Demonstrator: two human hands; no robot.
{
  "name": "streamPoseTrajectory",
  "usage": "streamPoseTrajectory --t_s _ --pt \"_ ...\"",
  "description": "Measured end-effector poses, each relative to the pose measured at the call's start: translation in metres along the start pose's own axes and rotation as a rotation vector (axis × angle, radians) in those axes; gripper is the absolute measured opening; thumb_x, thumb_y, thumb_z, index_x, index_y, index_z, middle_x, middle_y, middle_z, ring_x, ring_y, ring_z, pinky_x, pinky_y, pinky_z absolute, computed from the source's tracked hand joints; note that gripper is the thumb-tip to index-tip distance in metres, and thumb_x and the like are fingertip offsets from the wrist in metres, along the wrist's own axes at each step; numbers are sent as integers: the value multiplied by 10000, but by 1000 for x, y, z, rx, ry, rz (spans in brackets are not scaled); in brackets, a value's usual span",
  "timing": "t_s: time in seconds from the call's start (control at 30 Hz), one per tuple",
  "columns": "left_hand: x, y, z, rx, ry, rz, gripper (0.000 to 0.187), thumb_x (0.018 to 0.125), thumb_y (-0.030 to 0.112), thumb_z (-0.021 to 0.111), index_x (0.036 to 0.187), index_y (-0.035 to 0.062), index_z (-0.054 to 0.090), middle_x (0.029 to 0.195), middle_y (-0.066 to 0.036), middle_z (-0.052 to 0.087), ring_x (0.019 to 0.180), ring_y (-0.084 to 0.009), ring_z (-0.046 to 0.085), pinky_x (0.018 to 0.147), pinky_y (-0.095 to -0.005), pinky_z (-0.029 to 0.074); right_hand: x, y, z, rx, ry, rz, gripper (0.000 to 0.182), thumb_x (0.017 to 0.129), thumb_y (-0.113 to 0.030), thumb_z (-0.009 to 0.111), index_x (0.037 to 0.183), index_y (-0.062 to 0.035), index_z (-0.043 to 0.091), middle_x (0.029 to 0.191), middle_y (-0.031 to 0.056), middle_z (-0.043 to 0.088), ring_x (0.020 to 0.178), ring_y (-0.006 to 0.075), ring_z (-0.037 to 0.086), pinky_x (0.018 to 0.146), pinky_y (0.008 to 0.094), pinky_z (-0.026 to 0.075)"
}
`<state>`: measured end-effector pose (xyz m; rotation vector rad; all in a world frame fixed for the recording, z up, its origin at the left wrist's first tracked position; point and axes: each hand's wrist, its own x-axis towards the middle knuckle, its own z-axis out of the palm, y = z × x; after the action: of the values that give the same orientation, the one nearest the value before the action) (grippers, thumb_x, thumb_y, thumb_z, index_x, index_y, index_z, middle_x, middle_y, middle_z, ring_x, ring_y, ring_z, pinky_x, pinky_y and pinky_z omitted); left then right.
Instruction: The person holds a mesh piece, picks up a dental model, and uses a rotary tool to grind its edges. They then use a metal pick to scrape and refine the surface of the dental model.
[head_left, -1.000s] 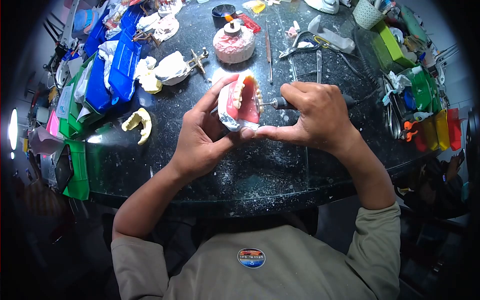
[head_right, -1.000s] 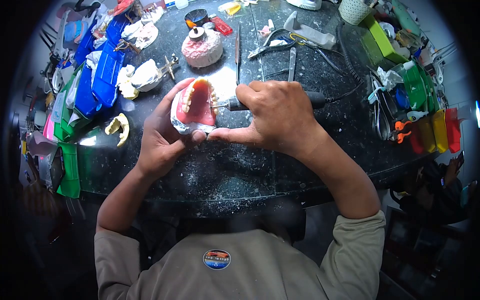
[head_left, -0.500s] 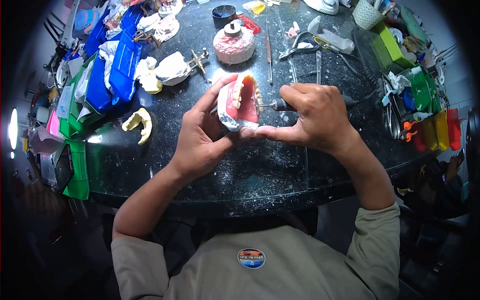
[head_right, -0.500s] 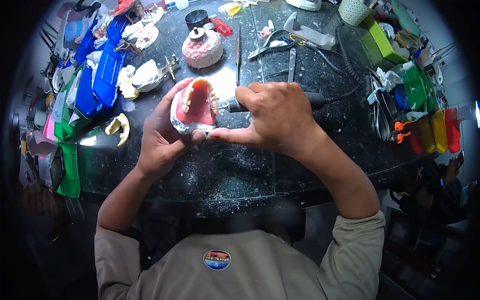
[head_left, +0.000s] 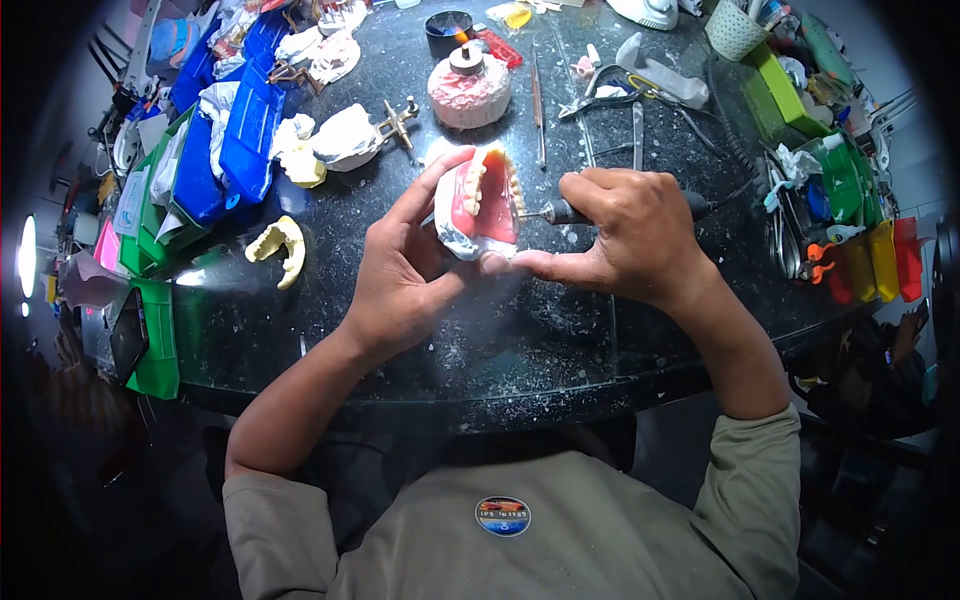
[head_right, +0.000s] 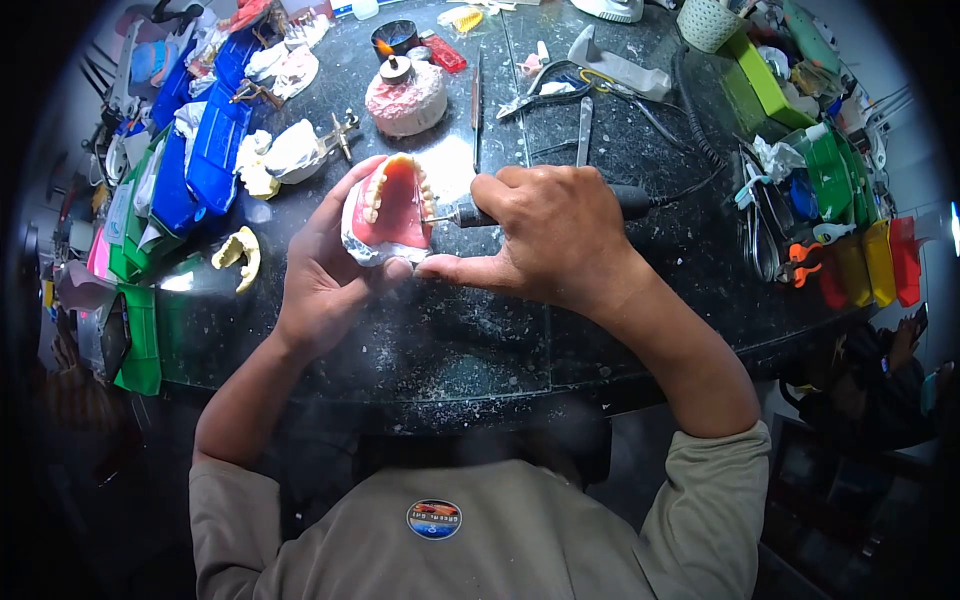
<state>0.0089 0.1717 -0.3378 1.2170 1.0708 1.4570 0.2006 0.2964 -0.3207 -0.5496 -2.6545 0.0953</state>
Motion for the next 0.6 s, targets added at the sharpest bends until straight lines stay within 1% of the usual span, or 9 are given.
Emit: streamPoseTrajectory --t_s 0.03,0.13,0.2,0.3,0.33,0.6 --pt "0 0 0 -25 7 -3 802 799 -2 752 1451 -46 288 1368 -152 467 1220 -183 509 1050 -359 446 0 0 0 -8 3 -2 648 700 -675 717 640 -71 489 570 51 505 501 221 569 458 357 443" --pt "1 0 0 -97 18 -37 807 800 8 756 1450 -55 282 1379 -157 457 1228 -186 504 1050 -359 444 3 -1 -5 -30 58 -7 723 692 -772 645 639 -61 521 572 56 535 506 202 608 470 332 480" --pt "1 1 0 -142 6 -89 809 803 13 756 1451 -59 276 1384 -160 451 1232 -190 503 1051 -362 443 4 1 -7 -37 62 4 739 668 -788 649 652 -60 517 578 60 539 507 202 609 474 332 486" --pt "0 0 -2 -80 -18 -94 830 788 48 758 1469 -12 288 1409 -135 450 1282 -201 475 1060 -351 419 3 2 -6 -44 60 10 763 643 -809 648 663 -59 510 578 67 541 508 205 611 477 332 490" --pt "0 0 -2 -81 -16 -102 831 786 48 757 1469 -12 287 1409 -136 450 1284 -202 474 1061 -354 419 3 3 -6 -45 57 10 770 636 -815 646 665 -59 508 577 69 541 508 206 611 477 332 491" --pt "1 4 1 -165 3 -183 835 772 29 737 1471 -15 281 1416 -149 442 1298 -222 466 1093 -383 382 3 4 -6 -36 62 9 789 639 -833 628 654 -54 499 562 73 534 503 210 610 474 333 490"
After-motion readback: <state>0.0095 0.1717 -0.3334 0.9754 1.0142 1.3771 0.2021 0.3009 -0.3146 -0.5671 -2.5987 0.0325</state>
